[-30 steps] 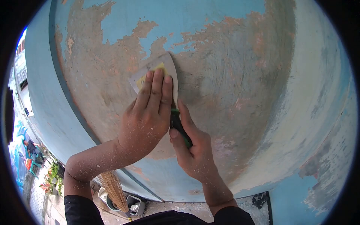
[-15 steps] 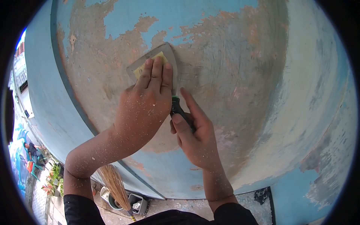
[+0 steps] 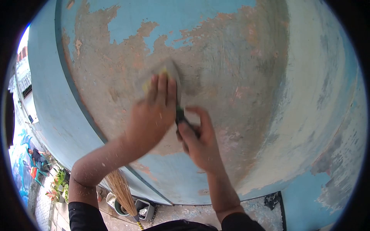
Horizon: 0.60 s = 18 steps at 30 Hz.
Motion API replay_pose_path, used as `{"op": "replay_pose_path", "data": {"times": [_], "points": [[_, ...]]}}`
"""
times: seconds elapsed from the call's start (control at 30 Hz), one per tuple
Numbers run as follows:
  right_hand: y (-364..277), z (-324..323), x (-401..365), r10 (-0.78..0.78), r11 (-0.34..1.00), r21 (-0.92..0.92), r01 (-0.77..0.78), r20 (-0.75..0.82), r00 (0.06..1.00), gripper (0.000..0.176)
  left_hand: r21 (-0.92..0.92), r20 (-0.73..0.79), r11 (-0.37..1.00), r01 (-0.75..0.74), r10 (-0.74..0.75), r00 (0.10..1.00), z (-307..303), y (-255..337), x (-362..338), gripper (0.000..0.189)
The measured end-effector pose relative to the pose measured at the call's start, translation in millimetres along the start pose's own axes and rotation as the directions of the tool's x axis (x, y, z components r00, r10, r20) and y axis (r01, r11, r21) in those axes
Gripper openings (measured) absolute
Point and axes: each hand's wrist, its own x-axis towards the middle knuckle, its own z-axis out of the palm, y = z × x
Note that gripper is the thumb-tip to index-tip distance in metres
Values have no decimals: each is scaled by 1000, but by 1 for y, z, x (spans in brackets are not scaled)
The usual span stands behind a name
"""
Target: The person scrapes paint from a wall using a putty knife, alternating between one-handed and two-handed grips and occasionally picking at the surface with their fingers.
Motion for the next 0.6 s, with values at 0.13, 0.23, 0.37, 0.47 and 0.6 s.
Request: {"op": "replay_pose_path", "data": {"times": [0.13, 0.23, 0.37, 0.47, 0.6], "points": [[-37, 8, 20, -112, 994, 23, 111, 51, 992, 38, -83, -26, 994, 71, -73, 997, -24, -21, 36, 50], [9, -15, -16, 40, 999, 29, -42, 71, 997, 35, -40, 17, 999, -4, 4, 1000, -5, 15, -9, 49], [-6, -17, -4, 26, 999, 24, -27, 33, 999, 35, -29, -11, 999, 40, -41, 999, -7, 9, 5, 49], [-38, -13, 11, -169, 977, 144, 155, 90, 982, 43, -62, 11, 993, 98, -97, 995, -24, -6, 39, 49], [-4, -27, -7, -491, 860, 171, 480, 27, 870, 50, -192, -77, 971, 145, -162, 984, -12, 2, 34, 46]]}}
